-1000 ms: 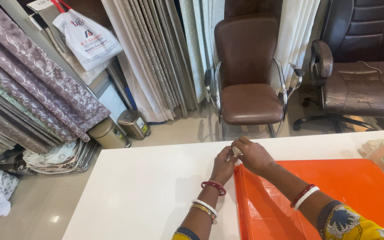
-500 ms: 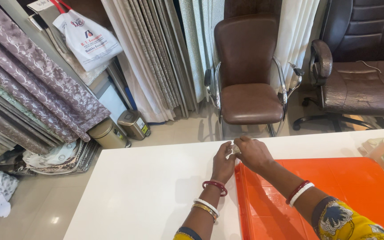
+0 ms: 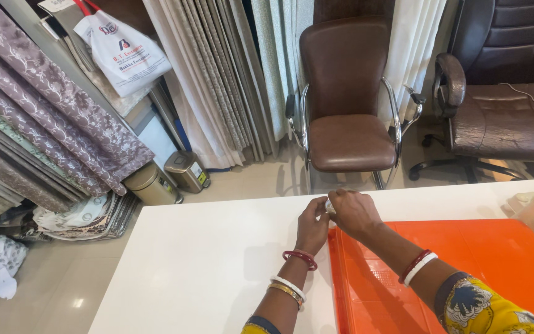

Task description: The person assembles a modular orange plastic tray by inserting white cylindrical connectors into corner holes and attaching white rods to form a frame. They repeatedly insert, remove, and reinsert the connectors and rods, adjusting the tray's position on the table throughout the process.

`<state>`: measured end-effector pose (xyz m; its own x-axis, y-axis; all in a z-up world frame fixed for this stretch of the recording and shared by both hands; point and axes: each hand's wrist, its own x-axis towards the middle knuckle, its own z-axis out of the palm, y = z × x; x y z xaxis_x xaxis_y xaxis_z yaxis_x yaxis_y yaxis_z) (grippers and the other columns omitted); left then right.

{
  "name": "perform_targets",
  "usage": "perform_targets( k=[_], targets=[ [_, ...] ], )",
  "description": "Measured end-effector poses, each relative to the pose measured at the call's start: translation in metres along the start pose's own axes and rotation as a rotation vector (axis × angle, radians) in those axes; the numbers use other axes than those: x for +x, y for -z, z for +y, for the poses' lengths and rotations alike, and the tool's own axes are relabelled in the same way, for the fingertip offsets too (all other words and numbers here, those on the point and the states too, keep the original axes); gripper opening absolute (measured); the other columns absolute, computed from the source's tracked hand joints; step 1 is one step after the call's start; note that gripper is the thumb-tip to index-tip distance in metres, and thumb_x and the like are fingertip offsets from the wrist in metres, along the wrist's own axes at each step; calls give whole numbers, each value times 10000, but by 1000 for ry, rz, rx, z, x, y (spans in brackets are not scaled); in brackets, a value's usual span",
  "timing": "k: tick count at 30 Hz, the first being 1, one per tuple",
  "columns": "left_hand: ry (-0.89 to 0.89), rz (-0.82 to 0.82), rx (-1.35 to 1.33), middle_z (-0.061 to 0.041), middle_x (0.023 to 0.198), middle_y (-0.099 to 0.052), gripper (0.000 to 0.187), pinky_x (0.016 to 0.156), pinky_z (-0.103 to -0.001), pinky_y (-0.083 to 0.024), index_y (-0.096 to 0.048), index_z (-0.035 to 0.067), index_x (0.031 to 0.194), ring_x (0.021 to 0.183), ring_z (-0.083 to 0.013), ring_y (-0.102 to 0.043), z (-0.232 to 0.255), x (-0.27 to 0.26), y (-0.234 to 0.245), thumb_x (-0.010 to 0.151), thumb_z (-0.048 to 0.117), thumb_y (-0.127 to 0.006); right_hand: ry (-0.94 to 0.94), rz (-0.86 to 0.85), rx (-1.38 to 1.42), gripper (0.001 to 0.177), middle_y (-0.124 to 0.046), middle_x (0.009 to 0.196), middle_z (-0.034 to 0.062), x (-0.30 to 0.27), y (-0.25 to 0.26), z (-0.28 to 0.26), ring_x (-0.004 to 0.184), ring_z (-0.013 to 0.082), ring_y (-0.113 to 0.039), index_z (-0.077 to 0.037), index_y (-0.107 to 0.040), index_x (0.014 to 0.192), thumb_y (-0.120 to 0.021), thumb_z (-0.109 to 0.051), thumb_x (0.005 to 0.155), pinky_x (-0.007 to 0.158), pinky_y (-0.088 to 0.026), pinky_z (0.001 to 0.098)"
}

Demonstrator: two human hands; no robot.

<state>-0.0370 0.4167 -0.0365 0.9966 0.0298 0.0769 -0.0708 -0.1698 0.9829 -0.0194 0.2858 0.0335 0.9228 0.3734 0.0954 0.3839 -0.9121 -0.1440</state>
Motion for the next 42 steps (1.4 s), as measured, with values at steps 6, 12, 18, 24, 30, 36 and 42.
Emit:
perform_targets(
  k=[6,12,18,24,30,36,42],
  targets=[
    [57,8,7,-121,1216,-711,379,994,-355,-534,-618,31,1300,1177,-241,-684,0,-1,2,931,-3,-540,58,-2,56,378,-706,1057,124,3,7,0,996,322,-712,-74,-674,1096,-815,-240,787,829,-582,436],
    [-37,97,33,-141,1193,-725,274,908,-339,-607,-675,8,1193,1145,-228,-704,-1,2,-4,929,80,-666,15,-95,158,314,-736,1048,154,10,10,5,992,335,-725,-66,-709,1099,-784,-151,807,878,-571,444],
    [-67,209,151,-124,968,-791,162,792,-335,-602,-748,13,1052,915,-232,-778,3,5,-7,912,78,-700,33,-99,27,165,-742,947,196,17,3,5,932,354,-736,-55,-761,969,-754,-161,844,880,-576,441],
    [82,152,244,-111,847,-789,173,740,-349,-577,-786,72,1054,766,-235,-770,22,8,-2,933,133,-678,-3,-55,15,146,-741,875,205,19,-4,3,884,347,-749,-41,-755,894,-745,-184,861,843,-590,433],
    [121,143,289,-128,853,-783,176,762,-370,-580,-813,121,1029,771,-280,-762,32,11,-1,908,141,-688,-1,-16,32,182,-732,849,207,18,-5,9,854,357,-737,-33,-741,839,-772,-212,822,791,-587,445],
    [138,127,368,-138,912,-782,202,822,-406,-574,-833,136,1010,845,-324,-749,26,19,-1,902,159,-663,0,-28,-23,134,-742,867,179,16,-6,4,861,338,-747,-59,-749,866,-736,-192,868,809,-594,431],
    [-11,166,319,-119,990,-790,255,862,-398,-582,-757,85,1119,927,-304,-758,10,14,-2,902,195,-680,205,-94,-8,433,-725,1037,135,5,-2,22,1040,330,-675,-79,-630,1199,-732,-298,840,834,-558,452]
  ],
)
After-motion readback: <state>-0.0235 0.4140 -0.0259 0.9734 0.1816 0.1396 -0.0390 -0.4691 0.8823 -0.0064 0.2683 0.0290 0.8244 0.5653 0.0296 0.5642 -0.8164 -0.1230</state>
